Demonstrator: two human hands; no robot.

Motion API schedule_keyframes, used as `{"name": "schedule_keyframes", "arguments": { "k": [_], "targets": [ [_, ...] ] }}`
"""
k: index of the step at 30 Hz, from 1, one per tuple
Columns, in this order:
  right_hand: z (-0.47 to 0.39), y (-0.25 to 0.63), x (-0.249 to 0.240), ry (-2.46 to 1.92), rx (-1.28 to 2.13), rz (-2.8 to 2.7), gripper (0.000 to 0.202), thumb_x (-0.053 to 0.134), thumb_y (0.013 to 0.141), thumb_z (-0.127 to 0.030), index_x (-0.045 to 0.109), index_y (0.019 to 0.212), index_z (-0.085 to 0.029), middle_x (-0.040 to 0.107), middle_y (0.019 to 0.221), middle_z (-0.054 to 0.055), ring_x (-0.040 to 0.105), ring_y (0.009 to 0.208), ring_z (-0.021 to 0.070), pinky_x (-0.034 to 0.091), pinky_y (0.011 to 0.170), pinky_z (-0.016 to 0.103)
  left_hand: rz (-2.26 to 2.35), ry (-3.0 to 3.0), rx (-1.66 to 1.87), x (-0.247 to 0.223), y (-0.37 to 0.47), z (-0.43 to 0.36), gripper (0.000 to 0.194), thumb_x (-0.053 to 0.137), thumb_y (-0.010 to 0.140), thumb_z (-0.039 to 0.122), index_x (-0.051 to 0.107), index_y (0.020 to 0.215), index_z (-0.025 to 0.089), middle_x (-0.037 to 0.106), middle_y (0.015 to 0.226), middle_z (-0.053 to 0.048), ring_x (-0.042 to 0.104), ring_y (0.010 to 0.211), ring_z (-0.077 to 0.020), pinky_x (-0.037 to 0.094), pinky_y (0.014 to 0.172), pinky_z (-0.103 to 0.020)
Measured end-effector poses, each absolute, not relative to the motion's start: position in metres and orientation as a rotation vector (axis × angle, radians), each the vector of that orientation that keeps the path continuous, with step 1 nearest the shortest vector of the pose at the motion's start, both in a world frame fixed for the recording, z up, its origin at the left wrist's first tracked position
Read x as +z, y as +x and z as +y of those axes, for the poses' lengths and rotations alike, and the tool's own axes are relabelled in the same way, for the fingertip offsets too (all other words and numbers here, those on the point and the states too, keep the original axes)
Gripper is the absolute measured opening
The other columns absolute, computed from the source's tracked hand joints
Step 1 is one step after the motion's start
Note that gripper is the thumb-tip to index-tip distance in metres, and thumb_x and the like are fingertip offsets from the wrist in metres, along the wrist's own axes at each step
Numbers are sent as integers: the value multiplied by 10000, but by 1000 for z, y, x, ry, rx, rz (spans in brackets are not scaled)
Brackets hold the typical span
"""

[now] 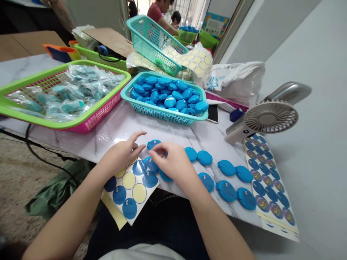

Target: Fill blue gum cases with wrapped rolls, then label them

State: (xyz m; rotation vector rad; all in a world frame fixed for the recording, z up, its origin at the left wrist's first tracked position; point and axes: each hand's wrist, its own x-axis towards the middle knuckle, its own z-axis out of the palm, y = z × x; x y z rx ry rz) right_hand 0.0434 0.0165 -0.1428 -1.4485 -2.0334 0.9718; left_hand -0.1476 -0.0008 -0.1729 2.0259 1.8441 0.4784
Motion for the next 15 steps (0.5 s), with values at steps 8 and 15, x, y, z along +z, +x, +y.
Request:
{"name": "schedule_keyframes", "arguments": {
  "k": [8,15],
  "targets": [
    [-37,56,-122,-1285,1077,-2107,128,673,915,-241,796,952,-232,805,943,4,731,830,171,556,725,271,2042,2106,1207,-163,-129,-51,410,510,1028,318,487,1435,268,606,579,108,480,410,-109,322,481,-220],
    [-54,75,-120,-1152,905,-2122,104,704,919,-169,775,936,-243,810,953,-37,750,874,145,537,746,241,1972,2447,1233,-151,-114,-65,225,549,1003,243,732,1132,262,702,660,29,627,536,-136,363,550,-259]
  ]
}}
